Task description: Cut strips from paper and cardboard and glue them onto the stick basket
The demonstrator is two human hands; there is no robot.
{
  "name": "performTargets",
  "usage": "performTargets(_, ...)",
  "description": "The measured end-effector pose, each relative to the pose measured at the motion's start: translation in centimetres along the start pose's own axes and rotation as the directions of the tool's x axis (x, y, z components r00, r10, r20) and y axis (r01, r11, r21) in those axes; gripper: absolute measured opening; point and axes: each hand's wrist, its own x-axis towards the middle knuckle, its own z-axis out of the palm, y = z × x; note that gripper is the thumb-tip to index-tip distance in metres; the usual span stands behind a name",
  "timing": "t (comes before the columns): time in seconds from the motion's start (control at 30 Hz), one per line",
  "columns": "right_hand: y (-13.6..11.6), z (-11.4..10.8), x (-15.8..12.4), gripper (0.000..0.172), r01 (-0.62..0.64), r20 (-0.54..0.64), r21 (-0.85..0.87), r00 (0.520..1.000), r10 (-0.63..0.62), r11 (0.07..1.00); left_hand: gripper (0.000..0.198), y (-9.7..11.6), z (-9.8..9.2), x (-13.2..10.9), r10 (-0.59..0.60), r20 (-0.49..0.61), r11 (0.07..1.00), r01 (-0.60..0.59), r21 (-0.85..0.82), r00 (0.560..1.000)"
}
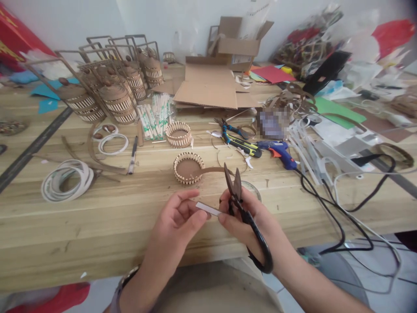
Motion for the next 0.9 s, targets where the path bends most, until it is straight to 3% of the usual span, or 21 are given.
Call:
performTargets(0.13,0.6,0.3,-0.1,0.032,-0.009,0.042,0.026,0.999,0.008,1.0,0.027,-0.5,0.5,-0.1,-0.079,0.099,0.996,0.082,-0.032,0.992)
performTargets(0.3,0.6,-1.1,-0.4,0.036,0.104,0.187,-0.211,0.98,-0.064,0.972,0.02,-0.6,0.0,-0.1,-0.011,-0.026,1.0,0.011,0.001,1.0)
performTargets(0.4,0.0,-1.9,-0.7,0.05,0.092,0.279,-0.367,0.96,0.015,0.926,0.019,-0.6,-0.4,0.0,0.029,-0.075,0.999,-0.032,-0.039,0.997)
performTargets(0.5,-0.3,-2.1,-1.1,0.06,0.091,0.314,-0.418,0.948,0.05,0.904,0.018,-0.5,-0.4,0.1,0.032,-0.072,0.997,-0.037,-0.071,0.997)
performTargets(0.77,0.2,-2.2,-1.2,0.044,0.114,0.319,-0.415,0.947,0.028,0.902,0.014,0.3,-0.5,0.0,0.019,-0.03,1.0,-0.018,0.016,0.999)
performTargets(0.9,0.0,-2.2,-1.1,0.047,0.093,0.339,-0.416,0.939,0.06,0.904,0.014,0.4,-0.6,0.0,0.032,-0.006,0.997,-0.031,0.073,0.999)
